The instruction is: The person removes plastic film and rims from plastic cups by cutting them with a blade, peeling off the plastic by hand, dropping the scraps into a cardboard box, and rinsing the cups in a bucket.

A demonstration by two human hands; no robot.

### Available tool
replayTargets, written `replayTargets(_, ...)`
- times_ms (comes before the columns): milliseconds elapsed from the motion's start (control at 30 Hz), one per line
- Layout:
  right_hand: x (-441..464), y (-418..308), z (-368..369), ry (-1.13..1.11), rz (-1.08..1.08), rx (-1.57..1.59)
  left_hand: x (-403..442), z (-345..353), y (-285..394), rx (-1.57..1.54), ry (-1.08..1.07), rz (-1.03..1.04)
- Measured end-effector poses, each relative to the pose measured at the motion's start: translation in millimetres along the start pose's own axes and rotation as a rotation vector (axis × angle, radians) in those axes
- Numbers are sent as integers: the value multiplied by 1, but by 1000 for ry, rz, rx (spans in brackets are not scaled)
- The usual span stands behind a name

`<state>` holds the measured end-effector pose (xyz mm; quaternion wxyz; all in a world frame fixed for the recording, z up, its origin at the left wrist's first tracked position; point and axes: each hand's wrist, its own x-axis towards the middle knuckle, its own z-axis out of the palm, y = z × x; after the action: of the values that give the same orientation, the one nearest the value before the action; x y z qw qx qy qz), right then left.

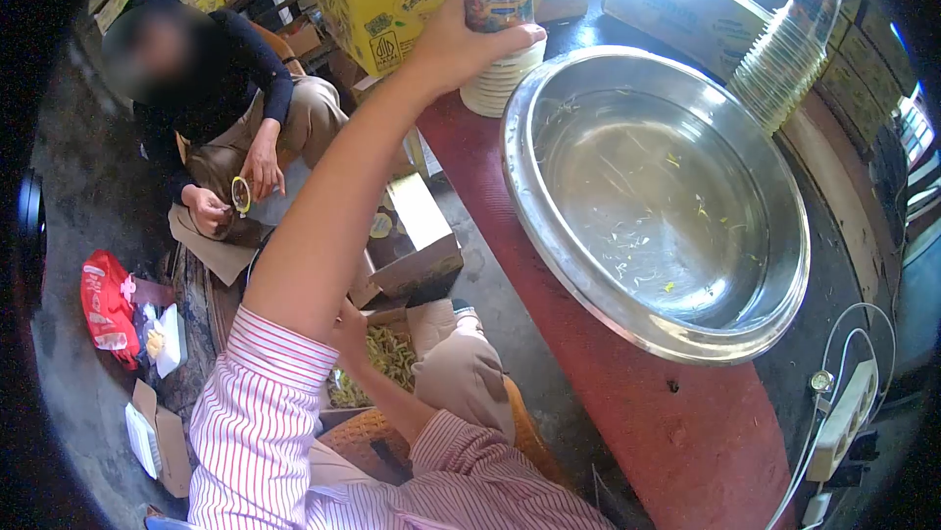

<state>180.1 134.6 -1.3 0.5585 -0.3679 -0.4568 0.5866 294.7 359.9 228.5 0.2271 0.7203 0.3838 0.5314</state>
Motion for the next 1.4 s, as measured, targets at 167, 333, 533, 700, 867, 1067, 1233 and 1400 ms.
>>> replayTargets(167,-2,15,1,-120,12,-97,4,-12,7,-5,-133,-81)
replayTargets(333,4,36,0,-27,69,36,-4,-35,17,-54,16,116)
replayTargets(533,11,71,-11,20,47,-3,-100,-109,80,-488,127,254)
replayTargets(700,26,7,-27,23,-475,-480,-220,-155,139,-1017,-224,306)
replayTargets(867,24,-152,-54,115,-671,-556,-272,-183,189,-1166,-474,387)
replayTargets(1067,20,-330,-110,487,-1136,-1072,-288,-205,212,-1244,-624,607)
replayTargets(1233,35,-372,-152,559,-631,-1575,-305,-216,227,-1173,-475,663)
replayTargets(1400,74,-366,-201,416,-316,-1941,-316,-236,217,-1117,-490,673)
